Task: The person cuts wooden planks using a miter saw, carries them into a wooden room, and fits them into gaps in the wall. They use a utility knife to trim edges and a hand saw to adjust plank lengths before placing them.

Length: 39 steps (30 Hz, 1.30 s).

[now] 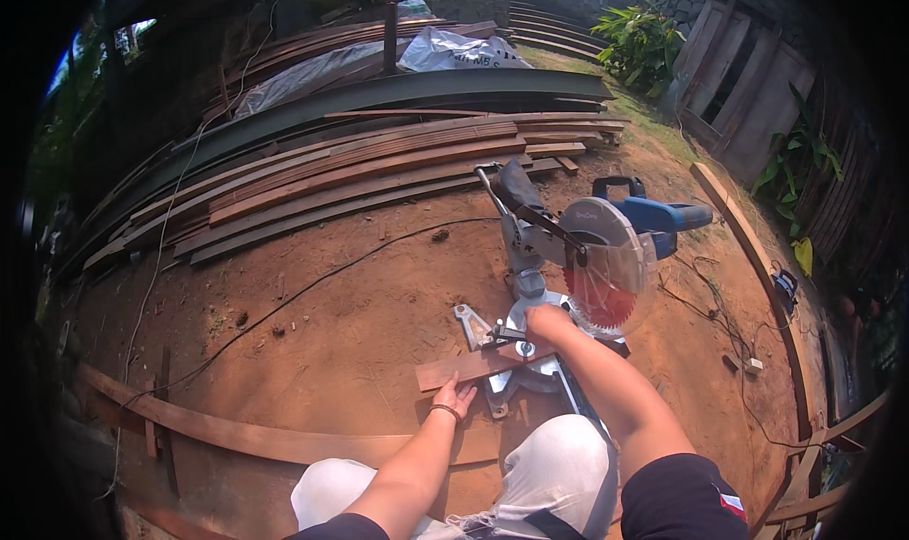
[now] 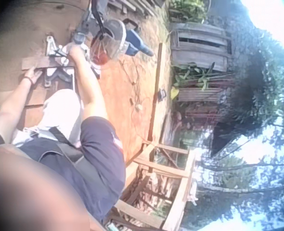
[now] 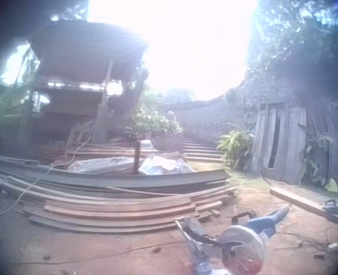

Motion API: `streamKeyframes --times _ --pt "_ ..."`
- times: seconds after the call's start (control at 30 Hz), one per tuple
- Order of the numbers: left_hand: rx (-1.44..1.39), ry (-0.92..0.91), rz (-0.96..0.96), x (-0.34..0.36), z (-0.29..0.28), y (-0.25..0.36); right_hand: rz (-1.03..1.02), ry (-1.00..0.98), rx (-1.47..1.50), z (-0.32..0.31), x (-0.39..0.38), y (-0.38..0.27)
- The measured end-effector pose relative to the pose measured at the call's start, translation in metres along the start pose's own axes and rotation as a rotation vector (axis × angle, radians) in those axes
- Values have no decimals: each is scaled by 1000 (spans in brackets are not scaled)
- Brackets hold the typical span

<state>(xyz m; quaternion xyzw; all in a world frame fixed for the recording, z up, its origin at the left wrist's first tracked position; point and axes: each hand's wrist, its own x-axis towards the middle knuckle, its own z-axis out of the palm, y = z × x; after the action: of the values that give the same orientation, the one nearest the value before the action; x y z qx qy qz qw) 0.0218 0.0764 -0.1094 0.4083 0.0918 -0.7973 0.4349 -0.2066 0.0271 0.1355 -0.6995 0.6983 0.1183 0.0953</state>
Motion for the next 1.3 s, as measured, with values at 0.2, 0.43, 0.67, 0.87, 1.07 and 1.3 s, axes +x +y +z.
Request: streamKeyframes --times 0.2,0.43,0.67,0.87,1.07,1.3 --pt "-40 58 59 -6 -5 1 -49 115 160 11 -3 14" --pt "-129 246 227 -17 -40 28 -94 216 145 14 2 13" --pt "-332 510 466 -56 -56 102 -285 487 200 -17 -23 -34" --pt "-65 492 725 -186 -13 151 -554 229 519 -133 -72 -112" --pt "427 436 959 -462 92 218 -615 -123 642 -262 -172 -188" --pt "590 540 1128 -779 207 227 -858 -397 653 -432 -318 -259"
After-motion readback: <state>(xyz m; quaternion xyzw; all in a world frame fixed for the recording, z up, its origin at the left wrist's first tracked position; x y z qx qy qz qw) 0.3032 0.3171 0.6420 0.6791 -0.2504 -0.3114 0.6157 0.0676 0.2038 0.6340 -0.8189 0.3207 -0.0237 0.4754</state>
